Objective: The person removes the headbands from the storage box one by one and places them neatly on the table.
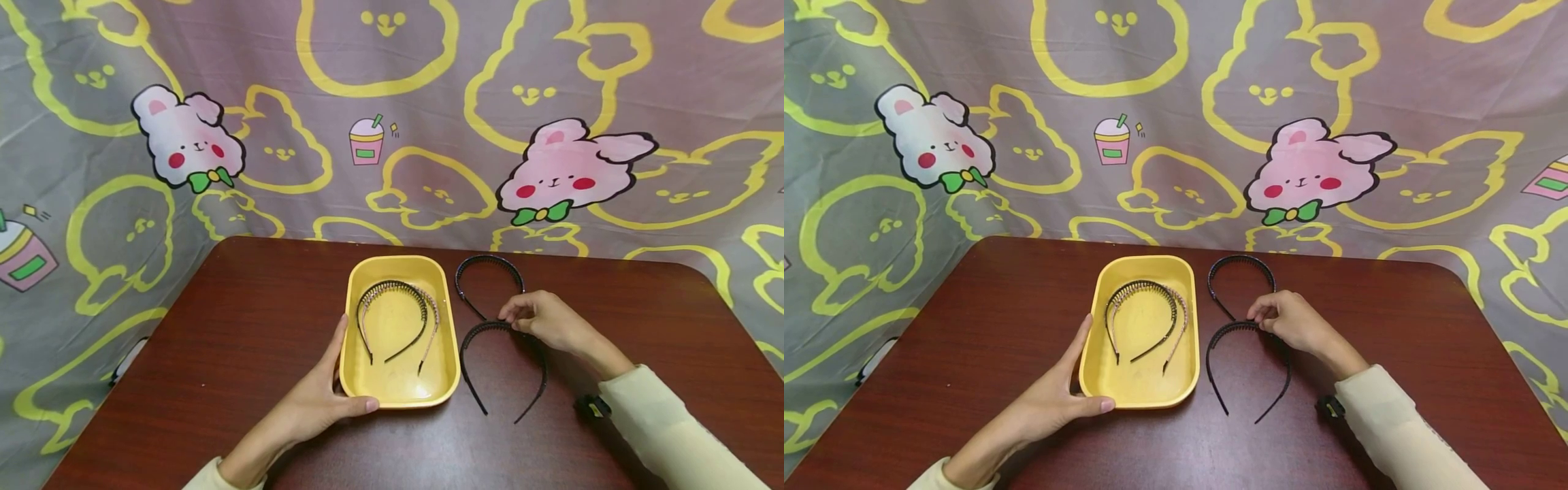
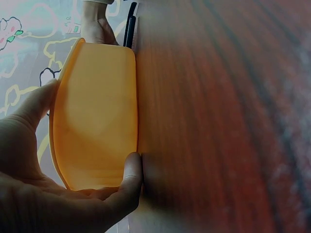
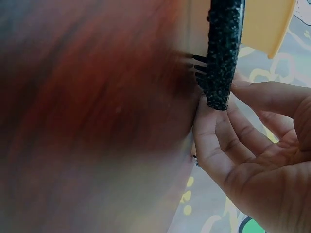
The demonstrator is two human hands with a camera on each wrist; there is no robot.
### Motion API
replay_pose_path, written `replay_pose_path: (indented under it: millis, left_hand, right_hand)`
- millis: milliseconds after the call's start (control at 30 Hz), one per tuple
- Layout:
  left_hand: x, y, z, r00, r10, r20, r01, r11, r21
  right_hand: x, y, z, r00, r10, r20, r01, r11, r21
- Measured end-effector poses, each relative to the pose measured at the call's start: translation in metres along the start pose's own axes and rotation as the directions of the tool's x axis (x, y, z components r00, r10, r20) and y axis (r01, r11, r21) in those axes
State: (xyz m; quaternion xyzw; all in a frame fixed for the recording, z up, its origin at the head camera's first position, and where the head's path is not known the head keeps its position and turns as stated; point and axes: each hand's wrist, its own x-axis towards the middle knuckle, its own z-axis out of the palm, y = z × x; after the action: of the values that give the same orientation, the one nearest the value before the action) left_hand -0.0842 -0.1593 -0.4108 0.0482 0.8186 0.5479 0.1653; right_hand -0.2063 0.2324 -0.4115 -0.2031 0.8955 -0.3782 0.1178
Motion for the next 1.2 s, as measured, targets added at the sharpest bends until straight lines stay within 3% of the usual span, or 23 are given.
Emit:
replay_pose_path:
  millis: [233,700,1200]
  left_hand:
    - [0.000,0.000,0.000,1.000,0.005,-0.006,-0.005,1.000,0.018]
    - [0.001,0.000,0.000,0.999,0.033,-0.004,-0.033,0.999,0.021]
    - [0.001,-0.001,0.000,0.999,0.044,0.000,-0.044,0.999,0.007]
  right_hand:
    - [0.000,0.001,-0.003,0.999,0.033,-0.014,-0.034,0.999,-0.027]
    - [-0.003,-0.002,-0.013,0.994,0.105,-0.022,-0.104,0.993,0.050]
    - [-0.001,-0.009,-0.017,0.997,0.066,-0.044,-0.063,0.996,0.065]
